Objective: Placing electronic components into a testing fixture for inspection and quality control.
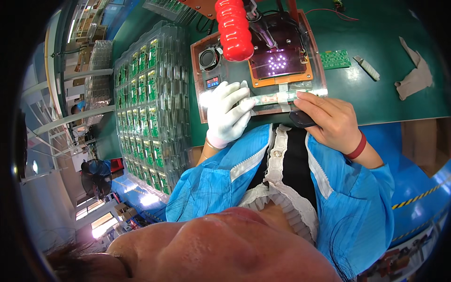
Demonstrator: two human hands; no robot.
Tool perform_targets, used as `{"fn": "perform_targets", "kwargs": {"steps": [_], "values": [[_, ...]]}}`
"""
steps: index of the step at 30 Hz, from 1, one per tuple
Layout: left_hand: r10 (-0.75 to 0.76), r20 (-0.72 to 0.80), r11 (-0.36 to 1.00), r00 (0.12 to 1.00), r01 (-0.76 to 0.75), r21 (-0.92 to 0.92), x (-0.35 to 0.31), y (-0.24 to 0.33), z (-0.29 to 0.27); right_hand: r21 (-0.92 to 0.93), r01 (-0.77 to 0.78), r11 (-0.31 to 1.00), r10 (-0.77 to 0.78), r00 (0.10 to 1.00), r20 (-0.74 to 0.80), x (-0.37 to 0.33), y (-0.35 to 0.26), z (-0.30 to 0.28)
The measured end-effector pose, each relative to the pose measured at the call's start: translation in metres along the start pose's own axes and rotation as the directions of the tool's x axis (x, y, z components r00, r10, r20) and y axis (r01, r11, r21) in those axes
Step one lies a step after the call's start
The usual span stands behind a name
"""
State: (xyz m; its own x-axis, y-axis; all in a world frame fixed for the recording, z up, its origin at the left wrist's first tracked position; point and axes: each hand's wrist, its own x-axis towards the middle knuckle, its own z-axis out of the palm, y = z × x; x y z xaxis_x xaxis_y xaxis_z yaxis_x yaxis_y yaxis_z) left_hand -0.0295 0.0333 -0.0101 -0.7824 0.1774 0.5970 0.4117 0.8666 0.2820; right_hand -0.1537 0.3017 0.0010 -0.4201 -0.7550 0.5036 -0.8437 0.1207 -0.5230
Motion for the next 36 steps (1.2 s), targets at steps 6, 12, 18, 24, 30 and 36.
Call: {"fn": "perform_targets", "kwargs": {"steps": [6,12,18,24,30,36], "values": [[-0.029,0.002,0.999,1.000,0.029,-0.017,-0.0035,0.0010,-0.0004,0.002,0.020,1.000,-0.020,1.000,-0.017,-0.0019,0.0023,-0.0014],[-0.055,0.006,0.998,0.998,0.055,-0.040,-0.0036,0.0022,-0.0020,0.008,0.027,1.000,-0.027,1.000,-0.014,-0.0016,0.0029,-0.0017],[-0.051,0.002,0.997,0.999,0.051,-0.062,-0.0004,-0.0002,-0.0024,-0.001,0.025,1.000,-0.025,1.000,-0.006,-0.0018,0.0036,-0.0028],[-0.061,0.003,0.998,0.998,0.061,-0.030,-0.0017,0.0019,-0.0031,0.000,0.042,0.999,-0.042,0.999,-0.012,-0.0013,0.0047,-0.0021],[-0.029,-0.016,0.999,0.999,0.029,-0.023,0.0039,-0.0014,-0.0013,-0.001,0.037,0.999,-0.037,0.999,-0.005,-0.0003,0.0046,-0.0031],[-0.067,0.012,0.995,0.998,0.068,-0.067,0.0002,0.0022,-0.0025,0.019,0.023,1.000,-0.023,1.000,0.015,-0.0018,0.0034,-0.0035]]}}
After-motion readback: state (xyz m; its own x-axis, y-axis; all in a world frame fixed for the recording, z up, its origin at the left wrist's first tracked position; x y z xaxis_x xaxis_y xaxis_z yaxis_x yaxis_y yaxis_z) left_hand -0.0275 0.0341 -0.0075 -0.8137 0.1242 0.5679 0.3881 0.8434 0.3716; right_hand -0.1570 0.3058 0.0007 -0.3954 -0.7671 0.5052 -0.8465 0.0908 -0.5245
